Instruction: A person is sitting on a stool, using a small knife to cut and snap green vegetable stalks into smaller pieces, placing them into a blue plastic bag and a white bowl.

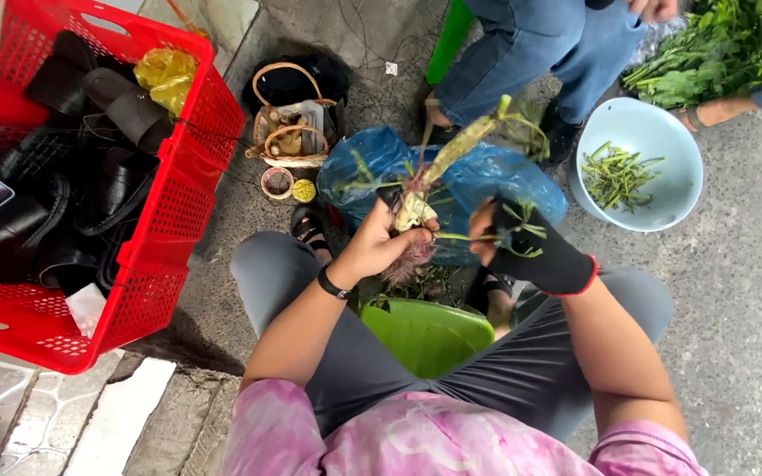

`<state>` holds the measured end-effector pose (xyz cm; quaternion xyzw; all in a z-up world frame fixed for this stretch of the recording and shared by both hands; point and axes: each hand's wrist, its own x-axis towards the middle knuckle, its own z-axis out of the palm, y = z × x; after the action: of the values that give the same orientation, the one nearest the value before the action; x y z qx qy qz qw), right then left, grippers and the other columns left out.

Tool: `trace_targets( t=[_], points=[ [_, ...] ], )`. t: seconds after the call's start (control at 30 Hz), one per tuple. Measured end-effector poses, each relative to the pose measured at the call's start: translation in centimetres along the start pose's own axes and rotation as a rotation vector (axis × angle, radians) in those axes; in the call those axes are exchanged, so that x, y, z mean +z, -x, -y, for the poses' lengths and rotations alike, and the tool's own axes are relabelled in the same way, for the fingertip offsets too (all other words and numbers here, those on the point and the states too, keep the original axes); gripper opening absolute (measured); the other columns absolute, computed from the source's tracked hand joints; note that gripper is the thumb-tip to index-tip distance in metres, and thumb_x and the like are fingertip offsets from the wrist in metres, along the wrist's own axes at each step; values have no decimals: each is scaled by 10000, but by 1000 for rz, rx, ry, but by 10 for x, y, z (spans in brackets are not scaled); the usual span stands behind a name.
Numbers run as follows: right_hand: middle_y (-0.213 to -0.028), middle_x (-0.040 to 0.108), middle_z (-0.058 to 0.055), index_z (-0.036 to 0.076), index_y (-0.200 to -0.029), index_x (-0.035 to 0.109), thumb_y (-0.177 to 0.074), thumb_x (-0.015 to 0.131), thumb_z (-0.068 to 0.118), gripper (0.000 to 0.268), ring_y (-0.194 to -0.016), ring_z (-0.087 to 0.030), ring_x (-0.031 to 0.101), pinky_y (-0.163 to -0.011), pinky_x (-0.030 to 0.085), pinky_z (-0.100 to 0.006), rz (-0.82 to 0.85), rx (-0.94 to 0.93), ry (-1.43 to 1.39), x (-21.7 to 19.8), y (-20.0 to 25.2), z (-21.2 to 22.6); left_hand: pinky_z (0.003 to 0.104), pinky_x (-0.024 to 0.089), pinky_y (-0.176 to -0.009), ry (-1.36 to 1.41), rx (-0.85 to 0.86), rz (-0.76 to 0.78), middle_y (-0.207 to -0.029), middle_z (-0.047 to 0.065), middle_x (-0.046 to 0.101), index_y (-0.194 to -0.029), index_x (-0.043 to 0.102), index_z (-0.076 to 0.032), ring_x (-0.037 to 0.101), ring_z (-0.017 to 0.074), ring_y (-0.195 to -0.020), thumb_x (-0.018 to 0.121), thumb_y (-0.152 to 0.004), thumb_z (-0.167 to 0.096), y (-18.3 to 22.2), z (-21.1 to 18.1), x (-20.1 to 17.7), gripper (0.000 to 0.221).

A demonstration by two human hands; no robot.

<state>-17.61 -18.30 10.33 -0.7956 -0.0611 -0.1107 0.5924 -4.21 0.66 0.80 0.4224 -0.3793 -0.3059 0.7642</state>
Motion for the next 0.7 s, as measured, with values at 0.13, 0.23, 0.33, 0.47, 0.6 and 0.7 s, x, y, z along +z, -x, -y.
trace_targets(
  t=[0.13,0.23,0.33,0.47,0.6,0.7],
  points=[
    [-786,663,-67,77,-884,679,-780,752,267,229,-685,-236,633,-642,488,-312,116,-24,-3,3,4,-5,335,580,-797,240,-185,19,-1051,166,669,-1369,392,-39,671,187,-930,664,-855,57,-2,-8,0,590],
    [-819,657,-74,69,-909,672,-777,746,268,250,-721,-250,631,-672,490,-333,154,-30,-12,1,5,-5,324,587,-756,292,-306,-4,-998,156,668,-1370,381,-57,683,190,-888,674,-845,56,-1,-2,-6,611],
    [-859,650,-81,60,-939,665,-774,740,269,277,-764,-267,630,-708,492,-358,191,-44,-20,0,6,-4,312,586,-749,297,-341,0,-985,149,669,-1370,384,-81,685,184,-877,687,-832,59,-3,-5,-3,633],
    [-849,530,-188,-226,-993,508,-909,558,-1,245,-813,-193,593,-786,441,-203,190,-199,14,3,3,21,326,590,-739,367,-400,60,-974,160,676,-1331,397,-79,690,193,-862,695,-826,59,-4,-17,5,602],
    [-1036,678,-134,85,-1090,662,-824,724,239,313,-1037,-384,604,-976,383,-574,56,32,11,14,16,11,341,577,-751,352,-392,52,-985,174,676,-1317,415,-76,692,214,-895,693,-832,58,-1,-11,0,575],
    [-1025,612,-186,-157,-1135,587,-933,534,-1,261,-1106,-249,536,-1155,227,-298,-93,109,105,25,18,13,327,570,-780,315,-380,25,-983,157,663,-1310,404,-73,682,199,-899,708,-815,55,-2,-13,0,595]
  ],
)
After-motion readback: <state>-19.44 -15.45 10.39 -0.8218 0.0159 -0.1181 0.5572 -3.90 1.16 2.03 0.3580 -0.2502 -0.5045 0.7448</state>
